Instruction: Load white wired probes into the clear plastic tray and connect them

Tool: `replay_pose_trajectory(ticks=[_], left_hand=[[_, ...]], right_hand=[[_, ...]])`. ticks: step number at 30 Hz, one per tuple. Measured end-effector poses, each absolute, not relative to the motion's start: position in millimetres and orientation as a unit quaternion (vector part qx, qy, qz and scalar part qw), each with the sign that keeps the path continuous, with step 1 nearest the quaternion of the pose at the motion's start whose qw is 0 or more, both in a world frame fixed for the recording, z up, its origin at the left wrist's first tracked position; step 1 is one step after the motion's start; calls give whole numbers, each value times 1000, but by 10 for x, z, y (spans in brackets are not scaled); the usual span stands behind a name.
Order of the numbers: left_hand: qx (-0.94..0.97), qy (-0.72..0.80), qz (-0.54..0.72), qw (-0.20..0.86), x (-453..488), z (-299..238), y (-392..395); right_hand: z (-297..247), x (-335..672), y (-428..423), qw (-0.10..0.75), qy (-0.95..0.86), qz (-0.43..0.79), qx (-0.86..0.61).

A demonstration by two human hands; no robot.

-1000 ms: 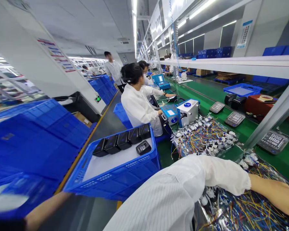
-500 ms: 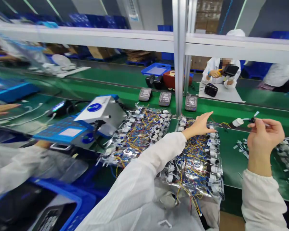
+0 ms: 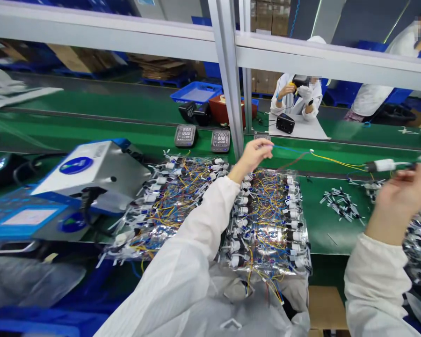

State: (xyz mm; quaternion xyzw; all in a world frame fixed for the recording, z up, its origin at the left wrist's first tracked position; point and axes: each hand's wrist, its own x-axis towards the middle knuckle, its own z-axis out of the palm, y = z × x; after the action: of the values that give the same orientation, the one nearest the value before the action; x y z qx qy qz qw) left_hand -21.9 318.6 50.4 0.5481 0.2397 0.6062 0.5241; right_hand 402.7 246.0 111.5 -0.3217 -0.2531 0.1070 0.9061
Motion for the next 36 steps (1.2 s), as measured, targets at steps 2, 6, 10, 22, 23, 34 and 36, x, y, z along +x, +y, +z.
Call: replay_pose_trajectory(ticks=[2,6,10,22,23,34,36], left_hand=[[503,222,651,524,-517,678,3142],[457,257,718,459,-912,887,3055],[454,308,749,372,-916,805,3159],[609,416,503,450,541,-100,3426],[607,419,480,474,650,-215,3421],[588,364,501,521,826,-766,3373],[570,365,506,534,832,-769,3374]], right_hand=[[742,3864,2711,875,-291,179,-344],[-114,3277,3090,795,-295,330,-416],[-815,2814,3241,710,-354,381,-474],[-982,2792,3229,685,-452,332,-465],[-942,2744,3230,691,-449,350,-445],[-936,2516,3242,641,-460,446,-422],[-923,2513,3221,638,-465,441,-427]])
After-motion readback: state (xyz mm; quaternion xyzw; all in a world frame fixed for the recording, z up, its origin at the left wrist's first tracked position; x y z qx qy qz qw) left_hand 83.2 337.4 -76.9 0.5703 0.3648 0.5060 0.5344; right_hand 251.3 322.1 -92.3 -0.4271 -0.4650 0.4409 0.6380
